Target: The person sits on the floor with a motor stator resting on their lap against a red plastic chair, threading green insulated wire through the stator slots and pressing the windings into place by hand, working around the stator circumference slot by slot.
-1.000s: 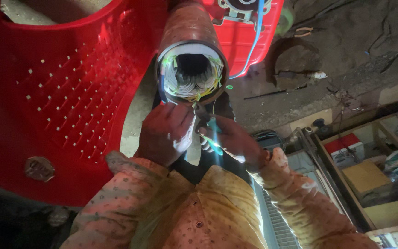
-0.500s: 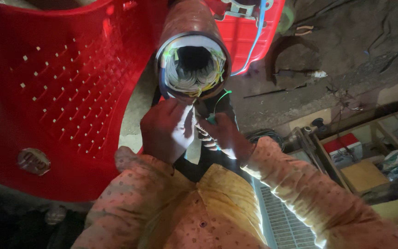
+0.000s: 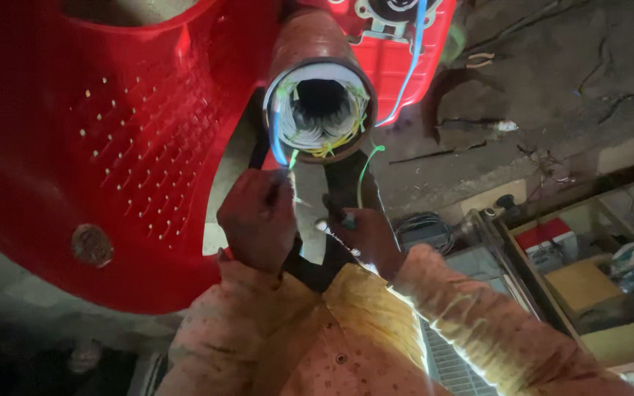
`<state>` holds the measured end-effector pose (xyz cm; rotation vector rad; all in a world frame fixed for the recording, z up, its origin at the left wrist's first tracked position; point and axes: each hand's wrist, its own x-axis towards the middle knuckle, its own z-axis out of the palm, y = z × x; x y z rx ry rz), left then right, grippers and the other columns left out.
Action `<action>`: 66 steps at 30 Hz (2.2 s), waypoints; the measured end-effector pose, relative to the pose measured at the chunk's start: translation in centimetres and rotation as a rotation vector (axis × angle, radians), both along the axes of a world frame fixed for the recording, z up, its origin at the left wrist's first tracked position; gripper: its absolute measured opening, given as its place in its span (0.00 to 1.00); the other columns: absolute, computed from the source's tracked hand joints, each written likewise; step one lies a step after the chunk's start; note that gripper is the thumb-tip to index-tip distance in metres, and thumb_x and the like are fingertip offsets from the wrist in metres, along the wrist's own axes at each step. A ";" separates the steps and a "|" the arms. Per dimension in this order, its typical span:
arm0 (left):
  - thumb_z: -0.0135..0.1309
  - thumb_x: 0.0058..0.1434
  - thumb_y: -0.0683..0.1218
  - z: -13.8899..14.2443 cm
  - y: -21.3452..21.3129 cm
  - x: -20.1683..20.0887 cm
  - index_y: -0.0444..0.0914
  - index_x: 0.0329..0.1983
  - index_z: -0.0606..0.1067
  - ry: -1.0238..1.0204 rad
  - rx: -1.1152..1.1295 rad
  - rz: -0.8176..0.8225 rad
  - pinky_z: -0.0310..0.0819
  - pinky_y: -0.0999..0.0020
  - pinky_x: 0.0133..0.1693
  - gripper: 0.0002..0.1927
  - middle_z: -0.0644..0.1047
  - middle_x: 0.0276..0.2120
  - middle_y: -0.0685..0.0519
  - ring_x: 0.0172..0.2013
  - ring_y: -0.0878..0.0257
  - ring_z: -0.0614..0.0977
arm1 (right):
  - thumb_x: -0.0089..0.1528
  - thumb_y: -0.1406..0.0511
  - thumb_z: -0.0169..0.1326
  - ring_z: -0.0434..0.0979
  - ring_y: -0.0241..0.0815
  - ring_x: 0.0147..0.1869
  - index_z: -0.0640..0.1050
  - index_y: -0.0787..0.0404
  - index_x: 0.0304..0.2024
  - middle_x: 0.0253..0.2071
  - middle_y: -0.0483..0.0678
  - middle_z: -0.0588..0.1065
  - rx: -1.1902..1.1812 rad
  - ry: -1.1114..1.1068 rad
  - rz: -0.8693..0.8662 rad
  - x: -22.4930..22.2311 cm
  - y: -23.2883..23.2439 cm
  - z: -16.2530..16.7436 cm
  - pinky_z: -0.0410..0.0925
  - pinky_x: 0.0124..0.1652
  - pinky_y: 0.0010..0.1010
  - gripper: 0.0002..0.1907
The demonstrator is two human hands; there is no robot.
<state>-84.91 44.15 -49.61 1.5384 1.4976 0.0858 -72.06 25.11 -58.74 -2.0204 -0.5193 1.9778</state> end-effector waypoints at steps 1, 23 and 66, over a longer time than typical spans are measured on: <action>0.59 0.61 0.44 0.3 -0.1 -0.4 0.42 0.42 0.79 0.024 -0.050 0.118 0.76 0.58 0.36 0.06 0.78 0.34 0.51 0.34 0.54 0.82 | 0.64 0.62 0.60 0.71 0.34 0.33 0.80 0.61 0.43 0.31 0.44 0.75 0.031 0.047 -0.142 0.1 -0.1 0.7 0.66 0.32 0.29 0.10; 0.58 0.55 0.39 2.9 -3.2 -1.7 0.34 0.33 0.75 -0.186 0.073 -0.387 0.73 0.54 0.51 0.05 0.79 0.50 0.44 0.50 0.44 0.78 | 0.68 0.65 0.62 0.77 0.54 0.56 0.73 0.65 0.61 0.54 0.57 0.77 0.683 -0.921 0.001 9.5 16.1 -5.0 0.71 0.54 0.42 0.21; 0.60 0.61 0.36 -1.6 -1.7 -3.6 0.33 0.40 0.73 -0.496 0.178 0.022 0.75 0.56 0.62 0.07 0.59 0.74 0.35 0.69 0.39 0.72 | 0.50 0.64 0.57 0.72 0.53 0.45 0.74 0.58 0.35 0.37 0.50 0.70 0.939 -0.673 1.178 4.6 20.6 5.1 0.68 0.43 0.44 0.12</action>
